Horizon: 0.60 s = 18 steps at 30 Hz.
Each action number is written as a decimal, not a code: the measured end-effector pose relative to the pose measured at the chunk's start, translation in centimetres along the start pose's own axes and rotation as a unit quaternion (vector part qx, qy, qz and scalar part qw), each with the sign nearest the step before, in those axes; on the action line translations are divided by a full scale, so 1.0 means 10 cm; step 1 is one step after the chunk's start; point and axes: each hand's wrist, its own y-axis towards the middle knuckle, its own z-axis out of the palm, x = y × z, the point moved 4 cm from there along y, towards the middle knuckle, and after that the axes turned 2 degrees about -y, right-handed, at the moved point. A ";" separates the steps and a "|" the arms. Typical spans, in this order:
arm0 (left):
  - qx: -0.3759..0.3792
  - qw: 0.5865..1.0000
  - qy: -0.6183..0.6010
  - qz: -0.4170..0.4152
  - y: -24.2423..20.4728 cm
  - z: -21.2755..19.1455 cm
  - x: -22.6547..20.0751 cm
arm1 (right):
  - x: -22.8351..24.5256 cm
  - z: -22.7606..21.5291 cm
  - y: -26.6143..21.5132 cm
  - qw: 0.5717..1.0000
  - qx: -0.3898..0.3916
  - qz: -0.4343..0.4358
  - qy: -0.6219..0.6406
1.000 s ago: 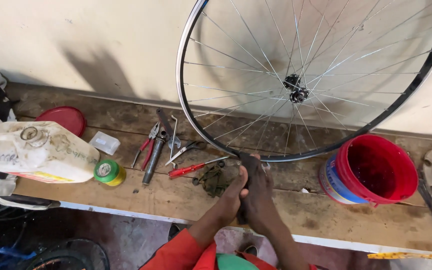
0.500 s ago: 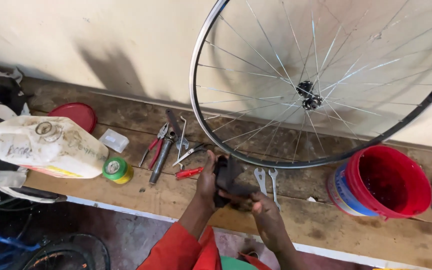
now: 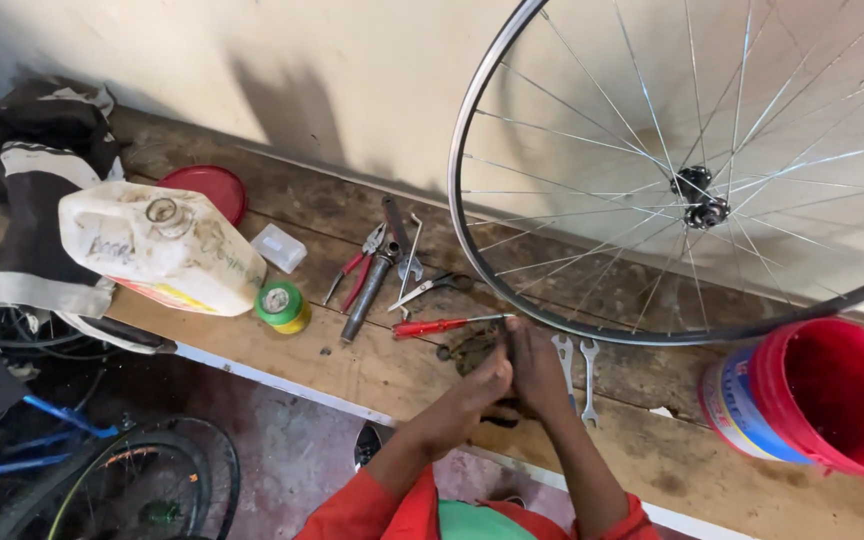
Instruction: Cleaning and inspecting the spokes and hub of a bicycle wheel on a workbench using a cloth and small tools.
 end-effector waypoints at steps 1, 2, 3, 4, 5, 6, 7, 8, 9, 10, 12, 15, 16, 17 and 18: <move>0.031 0.992 0.118 0.017 -0.09 0.00 -0.10 | -0.38 0.11 0.10 0.997 -0.018 -0.044 0.065; 0.031 0.992 0.121 0.017 -0.07 -0.07 -0.11 | 0.05 -0.03 0.14 0.996 -0.020 -0.046 0.067; -0.016 0.994 0.101 0.043 -0.08 -0.17 -0.12 | 0.37 -0.17 0.13 0.989 -0.062 0.093 0.093; -0.062 0.992 0.081 0.068 -0.09 -0.28 -0.13 | 0.70 -0.30 0.09 0.961 -0.101 0.230 0.117; -0.063 0.993 0.081 0.064 -0.02 -0.43 -0.09 | 0.85 -0.28 0.08 0.960 -0.100 0.234 0.118; -0.139 0.989 -0.003 0.055 0.04 -0.65 -0.03 | 1.05 -0.25 0.09 0.957 -0.101 0.173 0.211; -0.210 0.973 -0.086 0.048 0.12 -0.86 0.01 | 1.26 -0.25 0.13 0.942 -0.104 0.107 0.300; -0.209 0.973 -0.085 0.047 0.15 -0.97 0.05 | 1.53 -0.17 0.09 0.942 -0.106 0.107 0.300; -0.196 0.967 0.047 0.154 0.18 -1.06 -0.03 | 1.82 -0.04 0.07 0.985 -0.015 0.120 0.121; -0.179 0.933 0.177 0.258 0.21 -1.13 -0.10 | 2.09 0.09 0.04 0.987 0.076 0.129 -0.062; 0.004 0.950 -0.183 0.252 0.79 -1.74 0.48 | 2.06 0.47 0.01 0.995 0.090 0.024 -0.045; 0.176 0.858 -0.457 0.155 0.82 -2.10 0.64 | 2.25 0.77 -0.05 0.990 0.125 -0.068 0.018; 0.169 0.898 -0.394 0.102 0.77 -2.18 0.53 | 2.33 0.83 -0.03 0.986 0.146 -0.052 0.066; 0.170 0.898 -0.392 0.100 0.71 -2.17 0.38 | 2.38 0.80 -0.02 0.986 0.143 -0.052 0.067; 0.088 0.930 -0.341 0.105 0.67 -2.22 0.26 | 2.41 0.80 -0.03 0.978 0.193 -0.038 0.066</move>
